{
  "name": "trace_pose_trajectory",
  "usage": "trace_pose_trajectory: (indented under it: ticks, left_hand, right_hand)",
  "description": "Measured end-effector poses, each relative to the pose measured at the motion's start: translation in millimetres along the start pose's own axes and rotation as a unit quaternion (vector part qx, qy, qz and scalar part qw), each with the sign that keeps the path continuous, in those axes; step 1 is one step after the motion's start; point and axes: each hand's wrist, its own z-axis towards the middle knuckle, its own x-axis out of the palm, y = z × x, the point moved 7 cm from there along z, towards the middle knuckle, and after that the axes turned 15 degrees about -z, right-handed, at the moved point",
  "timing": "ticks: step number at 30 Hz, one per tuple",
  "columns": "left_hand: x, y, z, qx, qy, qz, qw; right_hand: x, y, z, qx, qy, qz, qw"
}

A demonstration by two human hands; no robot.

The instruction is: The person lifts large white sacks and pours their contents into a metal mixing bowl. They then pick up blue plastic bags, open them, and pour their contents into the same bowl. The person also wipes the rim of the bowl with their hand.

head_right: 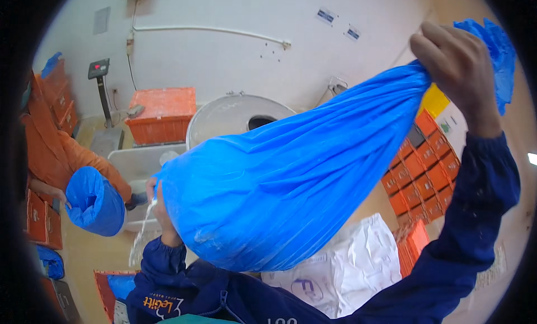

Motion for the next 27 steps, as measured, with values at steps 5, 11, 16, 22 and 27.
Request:
trace_pose_trajectory:
  ticks: [5, 11, 16, 22, 27]
  left_hand:
    - [17.6, 15.2, -15.7, 0.069, -0.034, 0.12, 0.99]
    - [106.9, 46.2, -41.8, 0.126, -0.118, 0.184, 0.968]
    - [179.3, 112.8, -69.5, 0.084, -0.157, 0.233, 0.956]
    - [244.3, 111.1, -57.6, 0.083, -0.101, 0.382, 0.915]
    - [264.8, 122.3, -51.6, 0.039, -0.068, 0.488, 0.87]
  right_hand:
    - [119.2, 27.1, -24.0, 0.064, -0.062, 0.017, 0.996]
    - [296.7, 154.8, -33.7, 0.155, -0.087, 0.152, 0.972]
    - [419.1, 337.5, -5.6, 0.284, -0.073, 0.384, 0.875]
    - [463.2, 567.0, 31.9, 0.398, 0.158, 0.662, 0.615]
    - [469.4, 707.0, 31.3, -0.035, 0.39, 0.867, 0.307]
